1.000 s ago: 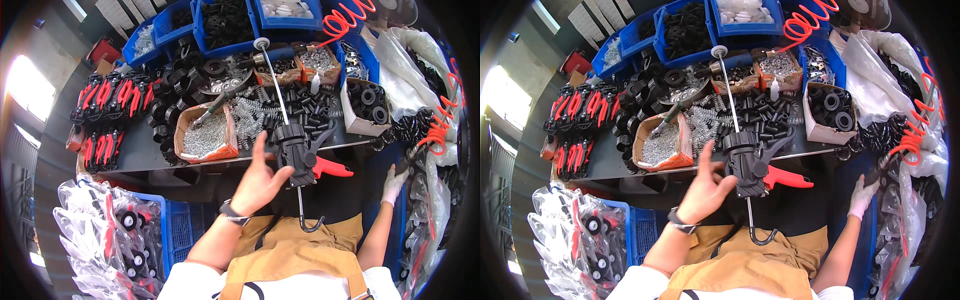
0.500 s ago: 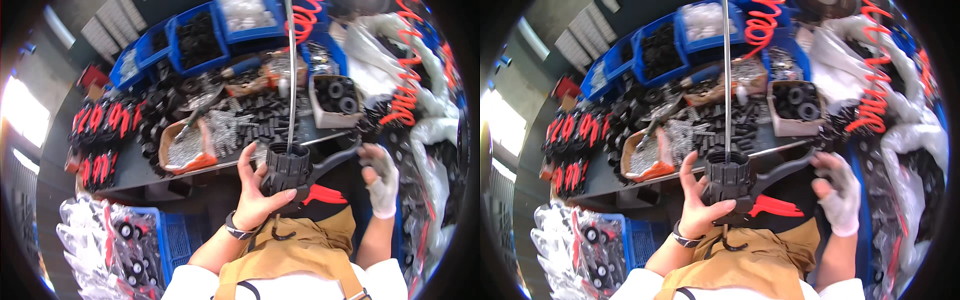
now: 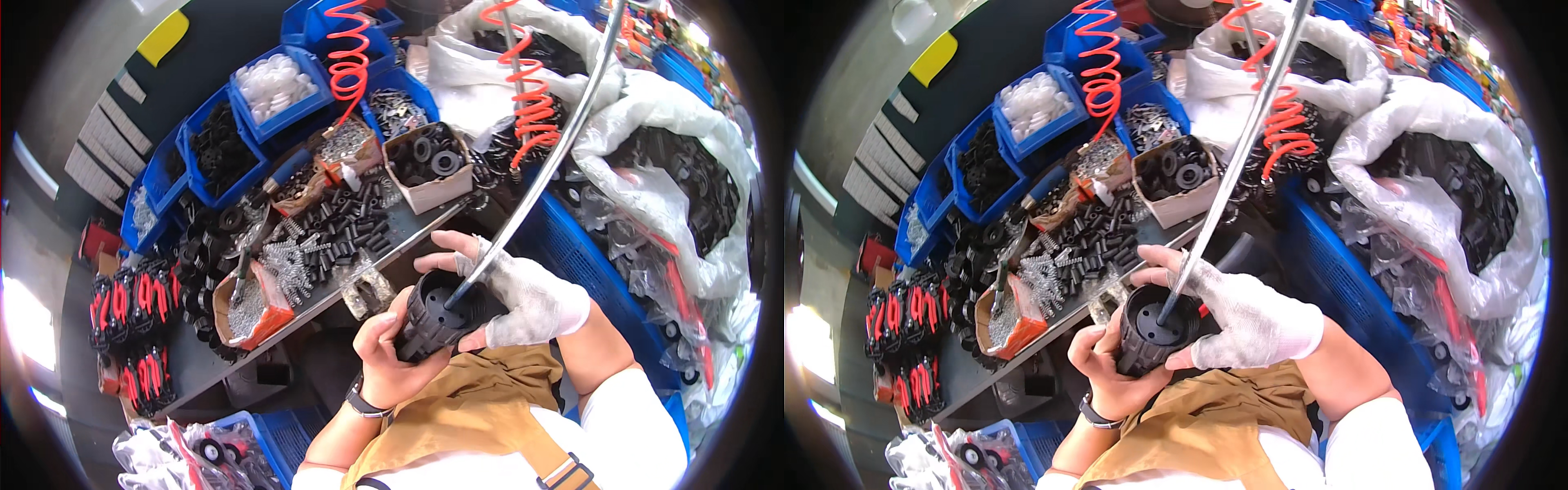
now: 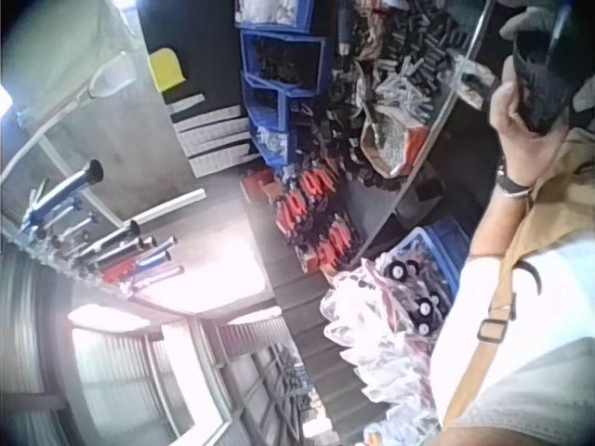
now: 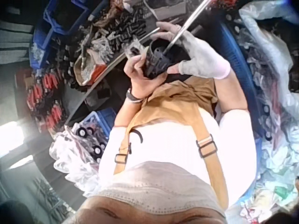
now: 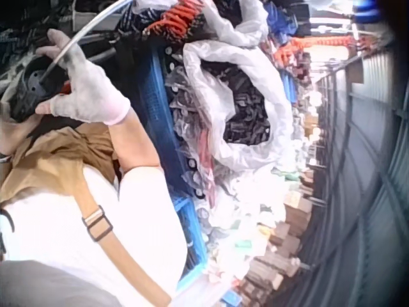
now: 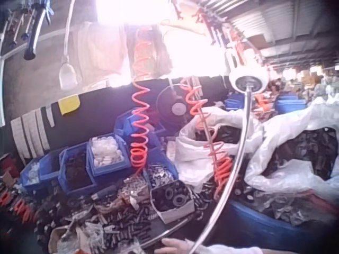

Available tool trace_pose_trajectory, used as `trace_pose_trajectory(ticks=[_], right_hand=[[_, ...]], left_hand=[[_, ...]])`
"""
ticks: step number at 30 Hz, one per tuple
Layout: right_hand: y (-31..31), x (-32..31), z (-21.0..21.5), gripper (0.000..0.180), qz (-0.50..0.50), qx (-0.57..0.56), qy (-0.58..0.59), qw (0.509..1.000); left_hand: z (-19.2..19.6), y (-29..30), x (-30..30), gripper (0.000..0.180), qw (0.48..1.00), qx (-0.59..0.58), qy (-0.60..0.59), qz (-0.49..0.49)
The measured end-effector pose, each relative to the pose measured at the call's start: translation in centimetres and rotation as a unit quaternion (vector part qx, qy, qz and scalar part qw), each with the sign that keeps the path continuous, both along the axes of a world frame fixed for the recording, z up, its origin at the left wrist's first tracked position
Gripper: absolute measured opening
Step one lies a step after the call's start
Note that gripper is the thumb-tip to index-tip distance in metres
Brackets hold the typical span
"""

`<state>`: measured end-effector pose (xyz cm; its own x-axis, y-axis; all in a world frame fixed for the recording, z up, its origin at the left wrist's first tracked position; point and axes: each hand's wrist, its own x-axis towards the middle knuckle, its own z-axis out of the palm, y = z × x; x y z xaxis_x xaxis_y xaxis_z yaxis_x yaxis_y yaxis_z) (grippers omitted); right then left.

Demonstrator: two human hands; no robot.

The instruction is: The person assembles plastic housings and metal springs with screws and washers into assembled units at a workbench. The person uses a grease dispenser and a pneumatic screwdriver to complete the assembly.

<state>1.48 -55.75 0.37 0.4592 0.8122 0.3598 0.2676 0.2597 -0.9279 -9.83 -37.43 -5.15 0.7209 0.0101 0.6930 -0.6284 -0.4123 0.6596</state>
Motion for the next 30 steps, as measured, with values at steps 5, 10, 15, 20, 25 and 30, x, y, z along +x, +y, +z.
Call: trace_pose_trajectory(ticks=[5,10,15,20,25,30], right_hand=[[-1.9,-3.9,-0.5,0.098,-0.235,-0.099,-0.081,0.963],[-6.2,-5.7,-1.8,0.098,-0.324,-0.081,-0.103,0.937],[-12.5,-7.9,-2.8,0.106,-0.284,-0.059,-0.092,0.953],[-16.4,-13.6,-0.7,0.084,-0.477,-0.292,0.013,0.829],[-33.0,-24.3,-4.4,0.036,-0.753,-0.556,-0.104,0.337],[-40.0,-42.2,-23.1,0.039,-0.491,-0.830,0.241,0.109]], left_hand=[[-1.8,-1.6,1.8,0.091,0.996,0.037,-0.076,-0.037],[-2.3,-4.4,2.2,0.088,0.991,0.052,-0.071,-0.104],[-1.3,-7.7,1.8,0.086,0.965,0.029,0.019,-0.260],[-2.3,-11.6,1.9,0.087,0.951,0.109,0.048,-0.285],[-1.1,-14.5,1.4,0.081,0.940,0.169,0.080,-0.285],[1.0,-16.4,2.7,0.077,0.908,0.111,0.213,-0.343]])
